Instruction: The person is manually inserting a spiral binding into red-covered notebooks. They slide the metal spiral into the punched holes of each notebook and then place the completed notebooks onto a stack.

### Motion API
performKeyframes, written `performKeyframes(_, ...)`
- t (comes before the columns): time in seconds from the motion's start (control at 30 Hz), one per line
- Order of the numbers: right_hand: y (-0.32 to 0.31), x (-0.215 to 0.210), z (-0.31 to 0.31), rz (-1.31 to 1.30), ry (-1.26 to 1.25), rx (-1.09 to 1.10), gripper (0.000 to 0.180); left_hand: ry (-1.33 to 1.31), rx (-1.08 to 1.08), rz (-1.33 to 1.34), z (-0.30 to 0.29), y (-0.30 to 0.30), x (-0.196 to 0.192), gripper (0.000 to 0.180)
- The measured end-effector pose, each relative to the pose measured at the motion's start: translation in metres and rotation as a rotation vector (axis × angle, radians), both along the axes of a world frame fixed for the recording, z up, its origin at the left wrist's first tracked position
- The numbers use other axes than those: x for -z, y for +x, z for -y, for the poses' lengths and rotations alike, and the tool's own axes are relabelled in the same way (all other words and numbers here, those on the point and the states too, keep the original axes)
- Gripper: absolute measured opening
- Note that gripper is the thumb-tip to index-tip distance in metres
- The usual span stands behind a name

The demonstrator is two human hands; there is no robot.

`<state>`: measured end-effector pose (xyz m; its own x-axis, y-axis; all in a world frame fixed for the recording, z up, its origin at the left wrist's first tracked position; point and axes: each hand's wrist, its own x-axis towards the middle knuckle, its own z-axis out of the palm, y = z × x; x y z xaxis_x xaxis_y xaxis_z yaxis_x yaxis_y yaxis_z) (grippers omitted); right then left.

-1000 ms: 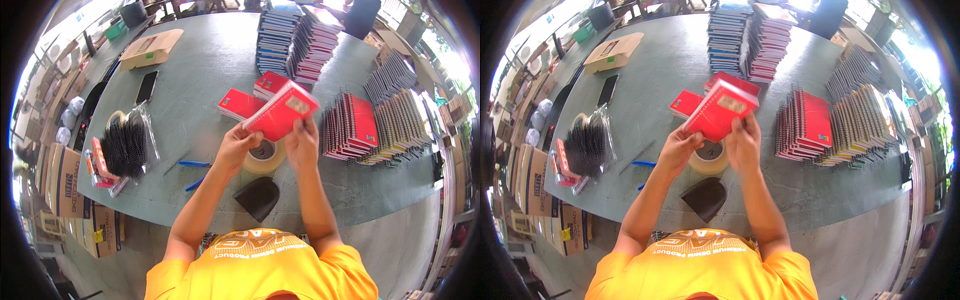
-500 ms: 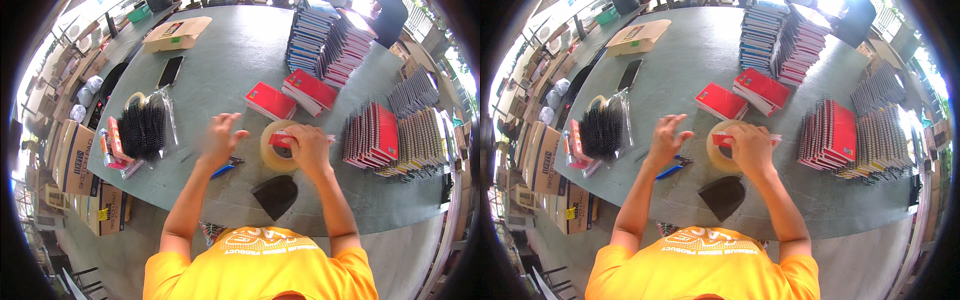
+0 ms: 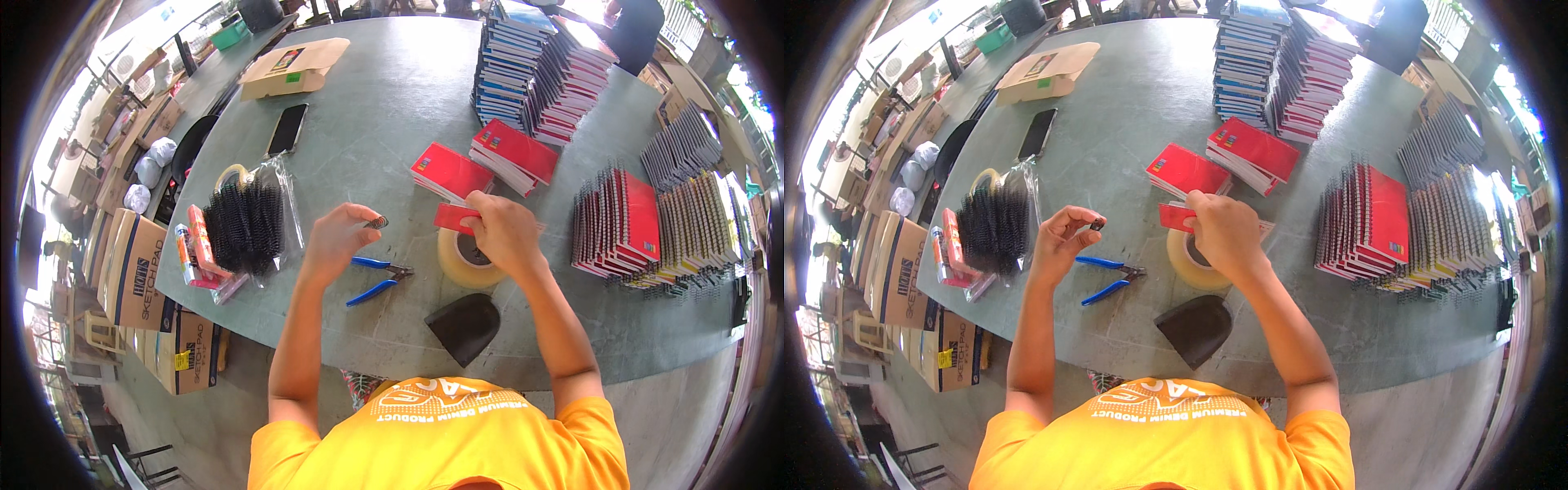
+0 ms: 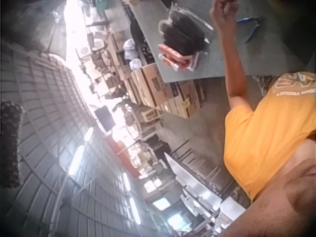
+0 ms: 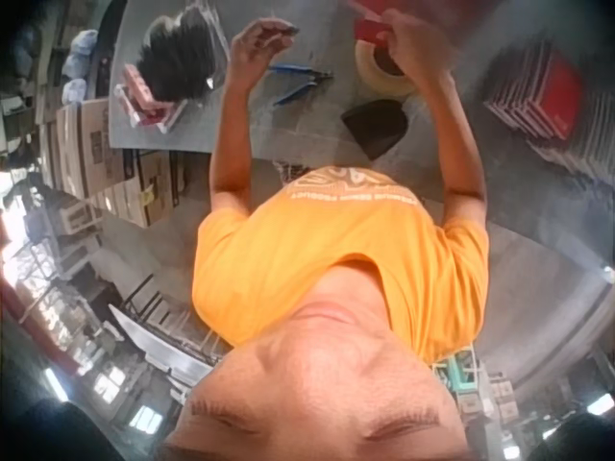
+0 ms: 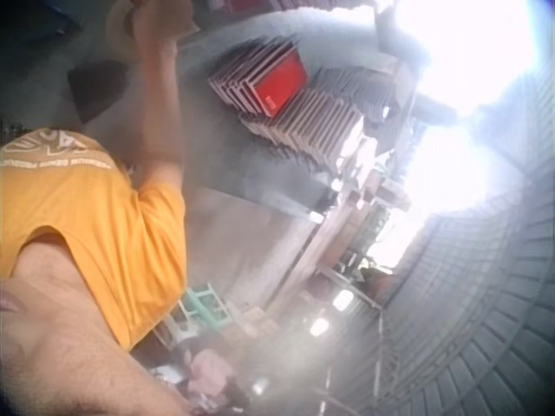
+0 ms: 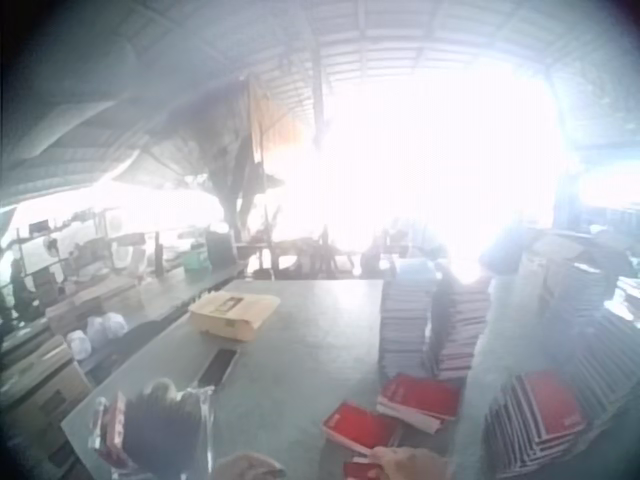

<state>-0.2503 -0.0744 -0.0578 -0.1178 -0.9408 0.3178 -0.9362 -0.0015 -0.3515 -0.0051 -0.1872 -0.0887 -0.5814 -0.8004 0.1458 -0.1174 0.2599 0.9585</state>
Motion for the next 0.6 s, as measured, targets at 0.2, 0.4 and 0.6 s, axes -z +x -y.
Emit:
performKeyframes(0.2,0.001,0.006,0.002,-0.025,-0.079,-0.05,0.014,-0.612,0.129,0.473,0.001,-0.011,0.026,0.025)
performKeyframes(0.4,0.002,0.012,0.001,0.126,-0.199,-0.078,0.01,-0.451,-0.417,0.99,0.024,-0.027,0.044,0.036)
performKeyframes(0.6,0.008,0.013,0.003,0.051,-0.205,-0.068,0.007,-0.153,-0.372,0.449,0.045,-0.045,0.054,0.036)
